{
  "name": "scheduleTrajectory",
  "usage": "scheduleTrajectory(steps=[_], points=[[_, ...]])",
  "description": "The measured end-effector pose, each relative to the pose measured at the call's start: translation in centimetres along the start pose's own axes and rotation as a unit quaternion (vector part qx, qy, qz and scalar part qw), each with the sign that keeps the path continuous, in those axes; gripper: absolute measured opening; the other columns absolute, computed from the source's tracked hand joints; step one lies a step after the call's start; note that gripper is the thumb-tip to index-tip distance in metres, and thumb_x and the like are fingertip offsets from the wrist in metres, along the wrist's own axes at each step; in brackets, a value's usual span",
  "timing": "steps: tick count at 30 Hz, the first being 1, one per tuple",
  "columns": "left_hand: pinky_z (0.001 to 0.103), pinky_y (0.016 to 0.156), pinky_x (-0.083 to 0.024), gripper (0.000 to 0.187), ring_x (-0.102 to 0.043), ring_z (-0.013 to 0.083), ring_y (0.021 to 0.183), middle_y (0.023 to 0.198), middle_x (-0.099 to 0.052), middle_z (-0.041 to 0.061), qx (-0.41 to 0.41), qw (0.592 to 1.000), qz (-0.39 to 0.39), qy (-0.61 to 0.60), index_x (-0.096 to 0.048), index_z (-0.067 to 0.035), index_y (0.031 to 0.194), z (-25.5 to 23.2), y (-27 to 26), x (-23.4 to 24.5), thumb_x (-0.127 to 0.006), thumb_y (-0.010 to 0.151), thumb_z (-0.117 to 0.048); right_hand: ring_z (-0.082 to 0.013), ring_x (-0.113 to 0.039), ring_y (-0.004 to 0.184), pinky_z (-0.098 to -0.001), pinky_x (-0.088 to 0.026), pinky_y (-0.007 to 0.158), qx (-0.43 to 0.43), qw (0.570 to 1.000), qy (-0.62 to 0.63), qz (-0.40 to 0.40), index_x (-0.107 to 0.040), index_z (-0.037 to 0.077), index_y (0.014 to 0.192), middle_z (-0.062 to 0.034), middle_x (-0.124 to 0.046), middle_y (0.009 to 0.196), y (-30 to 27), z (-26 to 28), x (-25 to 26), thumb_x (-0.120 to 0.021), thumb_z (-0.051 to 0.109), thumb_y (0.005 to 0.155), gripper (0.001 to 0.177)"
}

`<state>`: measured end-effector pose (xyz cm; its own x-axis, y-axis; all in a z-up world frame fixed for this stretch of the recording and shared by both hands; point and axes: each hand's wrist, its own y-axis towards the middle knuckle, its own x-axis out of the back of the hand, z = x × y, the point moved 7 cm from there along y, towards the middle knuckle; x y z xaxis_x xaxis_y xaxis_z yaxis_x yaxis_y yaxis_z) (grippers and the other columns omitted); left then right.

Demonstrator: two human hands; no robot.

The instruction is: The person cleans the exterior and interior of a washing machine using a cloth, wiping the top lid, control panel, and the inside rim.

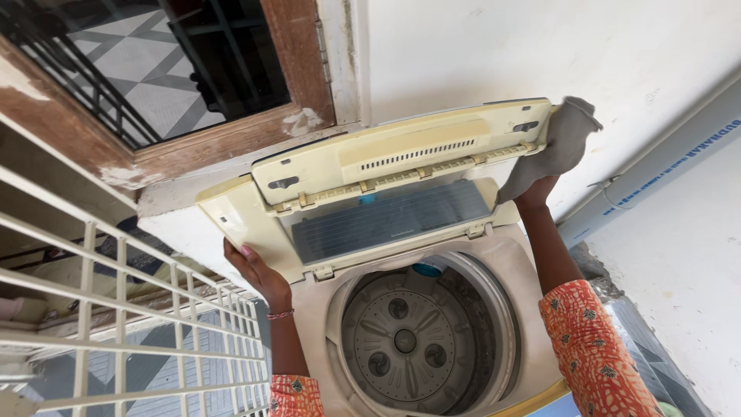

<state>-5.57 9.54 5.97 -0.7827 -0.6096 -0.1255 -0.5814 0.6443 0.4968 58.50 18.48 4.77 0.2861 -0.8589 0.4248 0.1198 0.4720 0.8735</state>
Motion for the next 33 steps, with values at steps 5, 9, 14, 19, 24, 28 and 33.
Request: scheduleTrajectory(steps=[5,9,14,19,24,28,33], points=[[0.043,0.118,-0.033,0.072,-0.053,0.0256,0.137,0.139,-0.061,0.015,0.173,0.981,-0.082,-0.036,-0.045,-0.005,0.155,4.6,-5.9,3.8,-0.027,0.108,-0.057,-0.0333,-0.055,0.128,-0.0486,-0.045,0.107,0.004,0.991,-0.096,0.089,-0.057,0.008,0.127,-0.0131,-0.059,0.132,-8.3,7.5,-3.9,-0.075,0.019,0.099,0.035],[0.043,0.121,-0.036,0.074,-0.054,0.0282,0.138,0.147,-0.060,0.016,0.142,0.985,-0.020,-0.096,-0.051,0.001,0.149,6.2,-7.4,3.5,-0.027,0.110,-0.057,-0.0408,-0.039,0.146,-0.0580,-0.022,0.126,0.050,0.982,0.173,0.049,-0.045,0.002,0.148,-0.0234,-0.048,0.146,-14.0,20.1,-5.9,-0.067,0.025,0.092,0.064],[0.041,0.119,-0.037,0.076,-0.055,0.0283,0.137,0.144,-0.062,0.019,0.237,0.958,-0.007,-0.162,-0.057,0.005,0.142,9.0,-6.3,4.9,-0.027,0.109,-0.055,-0.0380,-0.020,0.150,-0.0593,-0.003,0.124,0.213,0.951,0.162,0.153,-0.054,-0.002,0.144,-0.0236,-0.043,0.155,-17.6,35.7,-11.7,-0.053,0.063,0.091,0.084],[0.041,0.118,-0.037,0.072,-0.056,0.0283,0.136,0.140,-0.063,0.018,0.258,0.956,0.048,-0.129,-0.057,0.005,0.143,9.7,-7.5,6.7,-0.029,0.109,-0.051,-0.0308,-0.033,0.153,-0.0510,-0.011,0.128,0.285,0.943,0.049,0.163,-0.072,0.015,0.119,-0.0104,-0.056,0.147,-18.2,47.2,-14.8,-0.060,0.045,0.100,0.038],[0.039,0.116,-0.040,0.069,-0.057,0.0278,0.138,0.143,-0.064,0.017,0.257,0.964,0.057,-0.048,-0.057,0.002,0.142,9.2,-7.7,6.9,-0.028,0.109,-0.050,-0.0317,-0.041,0.147,-0.0517,-0.013,0.126,0.329,0.938,0.086,0.075,-0.072,0.015,0.114,-0.0105,-0.058,0.143,-10.7,55.1,-11.0,-0.061,0.038,0.100,0.030],[0.042,0.110,-0.046,0.069,-0.064,0.0313,0.128,0.138,-0.069,0.017,0.251,0.964,0.085,-0.004,-0.063,-0.003,0.140,7.6,-7.6,6.4,-0.026,0.107,-0.051,-0.0404,-0.040,0.148,-0.0550,-0.015,0.125,0.231,0.970,0.073,0.012,-0.072,0.010,0.124,-0.0222,-0.052,0.151,-0.8,59.5,-6.5,-0.059,0.026,0.094,0.037],[0.045,0.114,-0.040,0.071,-0.051,0.0277,0.143,0.151,-0.058,0.014,0.257,0.966,0.010,-0.038,-0.048,-0.009,0.150,7.9,-7.0,7.5,-0.022,0.106,-0.059,-0.0318,-0.041,0.150,-0.0564,-0.014,0.128,0.239,0.968,0.055,-0.057,-0.070,0.017,0.127,-0.0136,-0.049,0.154,1.4,60.8,-5.8,-0.062,0.022,0.096,0.032]])
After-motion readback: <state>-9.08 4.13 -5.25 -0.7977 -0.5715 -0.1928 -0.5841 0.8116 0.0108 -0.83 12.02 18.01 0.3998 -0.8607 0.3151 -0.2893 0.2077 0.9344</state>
